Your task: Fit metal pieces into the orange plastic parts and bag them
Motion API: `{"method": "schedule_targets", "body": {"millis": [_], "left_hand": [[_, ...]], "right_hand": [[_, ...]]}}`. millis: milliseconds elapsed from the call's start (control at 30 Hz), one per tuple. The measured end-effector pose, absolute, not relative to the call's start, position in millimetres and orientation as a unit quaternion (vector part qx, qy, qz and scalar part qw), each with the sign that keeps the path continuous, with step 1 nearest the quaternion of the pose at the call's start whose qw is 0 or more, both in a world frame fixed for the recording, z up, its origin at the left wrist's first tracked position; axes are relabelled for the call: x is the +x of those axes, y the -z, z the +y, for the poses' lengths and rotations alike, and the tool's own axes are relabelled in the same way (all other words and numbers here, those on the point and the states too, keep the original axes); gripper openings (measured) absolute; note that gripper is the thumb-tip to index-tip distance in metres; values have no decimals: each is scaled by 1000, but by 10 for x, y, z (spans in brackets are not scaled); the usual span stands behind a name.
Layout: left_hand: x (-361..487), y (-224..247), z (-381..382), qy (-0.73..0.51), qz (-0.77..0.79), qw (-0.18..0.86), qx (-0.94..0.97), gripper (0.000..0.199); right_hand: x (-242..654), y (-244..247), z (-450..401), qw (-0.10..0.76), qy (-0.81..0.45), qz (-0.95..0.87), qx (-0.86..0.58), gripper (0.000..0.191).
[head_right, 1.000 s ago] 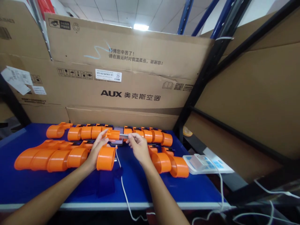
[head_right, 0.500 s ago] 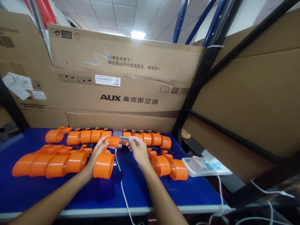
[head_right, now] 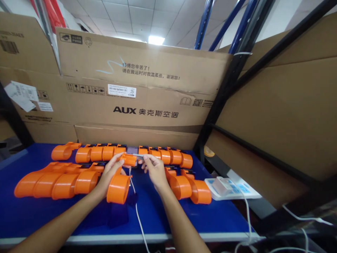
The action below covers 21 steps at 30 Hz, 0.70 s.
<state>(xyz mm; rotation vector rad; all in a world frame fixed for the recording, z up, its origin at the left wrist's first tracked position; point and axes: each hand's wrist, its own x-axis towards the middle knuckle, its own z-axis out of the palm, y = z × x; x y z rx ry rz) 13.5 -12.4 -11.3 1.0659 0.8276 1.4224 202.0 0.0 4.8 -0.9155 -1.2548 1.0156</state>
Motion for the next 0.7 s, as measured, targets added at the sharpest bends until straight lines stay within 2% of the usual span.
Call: {"method": "schedule_targets", "body": {"millis": [200, 700], "left_hand": [[138, 71, -165, -609, 354, 546, 453, 70], [147, -42, -250, -594, 355, 543, 476, 75]], "right_hand": [[2030, -32, 30, 633, -452, -502, -379, 35], [2031, -137, -79, 546, -582, -496, -342, 40]]}}
